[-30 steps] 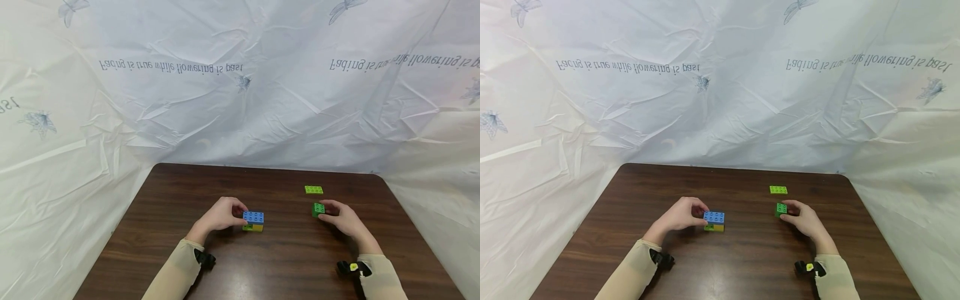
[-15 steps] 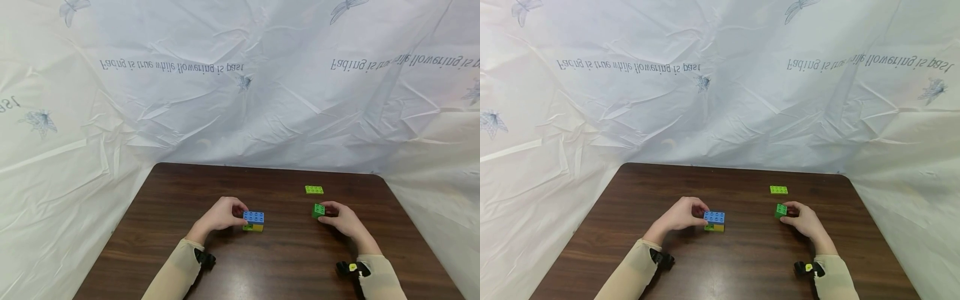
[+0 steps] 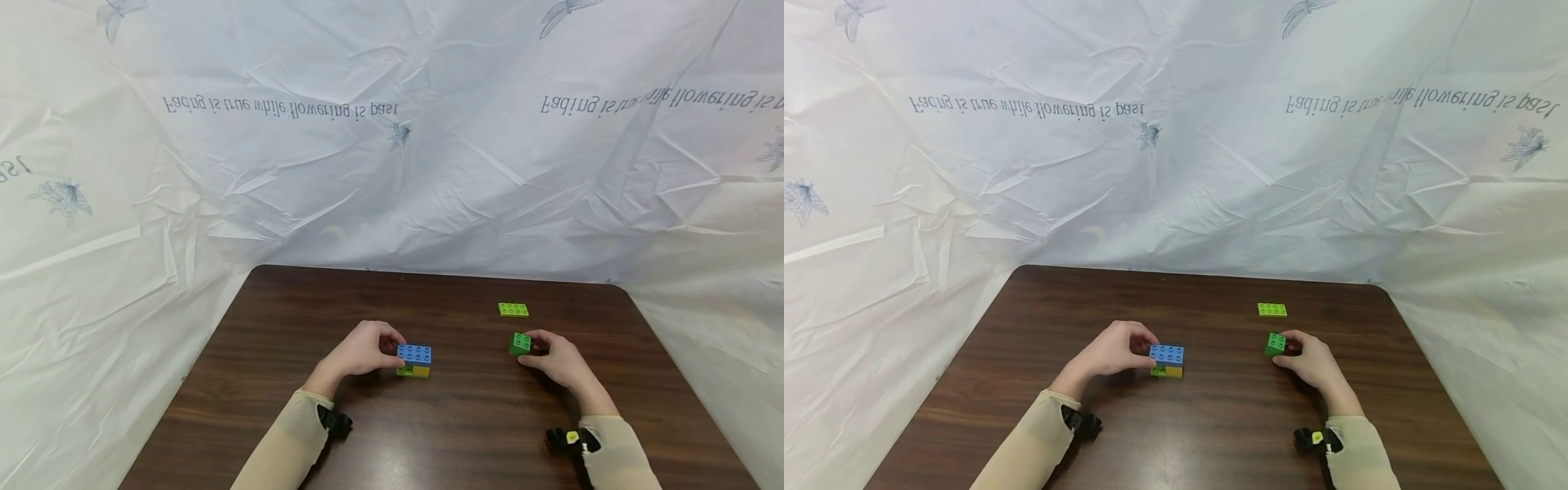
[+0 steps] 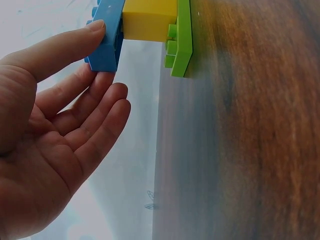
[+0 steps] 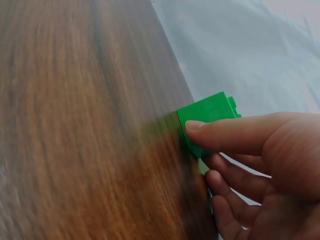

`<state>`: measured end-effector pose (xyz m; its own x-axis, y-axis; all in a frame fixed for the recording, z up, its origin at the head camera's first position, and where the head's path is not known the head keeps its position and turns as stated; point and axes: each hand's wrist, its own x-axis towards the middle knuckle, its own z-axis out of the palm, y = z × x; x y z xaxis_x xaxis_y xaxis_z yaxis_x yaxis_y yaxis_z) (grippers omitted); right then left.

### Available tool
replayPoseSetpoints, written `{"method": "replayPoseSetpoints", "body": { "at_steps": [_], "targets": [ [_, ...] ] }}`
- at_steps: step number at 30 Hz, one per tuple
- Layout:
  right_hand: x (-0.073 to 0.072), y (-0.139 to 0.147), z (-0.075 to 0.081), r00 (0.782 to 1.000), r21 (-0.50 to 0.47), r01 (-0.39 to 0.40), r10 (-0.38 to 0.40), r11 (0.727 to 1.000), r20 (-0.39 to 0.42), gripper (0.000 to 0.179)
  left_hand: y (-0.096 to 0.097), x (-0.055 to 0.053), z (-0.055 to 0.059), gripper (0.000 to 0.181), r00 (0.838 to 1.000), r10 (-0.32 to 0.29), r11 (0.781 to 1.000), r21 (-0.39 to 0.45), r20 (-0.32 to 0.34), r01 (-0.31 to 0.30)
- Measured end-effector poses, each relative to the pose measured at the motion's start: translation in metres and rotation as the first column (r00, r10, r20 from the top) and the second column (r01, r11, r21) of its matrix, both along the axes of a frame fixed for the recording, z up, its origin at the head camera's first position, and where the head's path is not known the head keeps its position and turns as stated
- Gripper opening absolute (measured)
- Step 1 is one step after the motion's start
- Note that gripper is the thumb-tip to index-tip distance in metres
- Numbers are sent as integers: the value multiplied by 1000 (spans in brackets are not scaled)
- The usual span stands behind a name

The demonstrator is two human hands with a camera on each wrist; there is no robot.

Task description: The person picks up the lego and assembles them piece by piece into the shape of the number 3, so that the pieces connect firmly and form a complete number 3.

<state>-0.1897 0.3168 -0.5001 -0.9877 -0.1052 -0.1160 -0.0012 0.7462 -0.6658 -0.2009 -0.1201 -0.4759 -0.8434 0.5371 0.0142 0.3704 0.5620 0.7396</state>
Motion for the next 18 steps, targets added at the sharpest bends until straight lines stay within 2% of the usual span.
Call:
{"method": "replayPoseSetpoints", "body": {
  "at_steps": [18],
  "targets": [
    [1, -3, 0, 1000, 70, -4, 5, 998, -10, 61, -1, 0, 1, 29, 1000, 0, 1000, 6, 2, 0]
  ]
}}
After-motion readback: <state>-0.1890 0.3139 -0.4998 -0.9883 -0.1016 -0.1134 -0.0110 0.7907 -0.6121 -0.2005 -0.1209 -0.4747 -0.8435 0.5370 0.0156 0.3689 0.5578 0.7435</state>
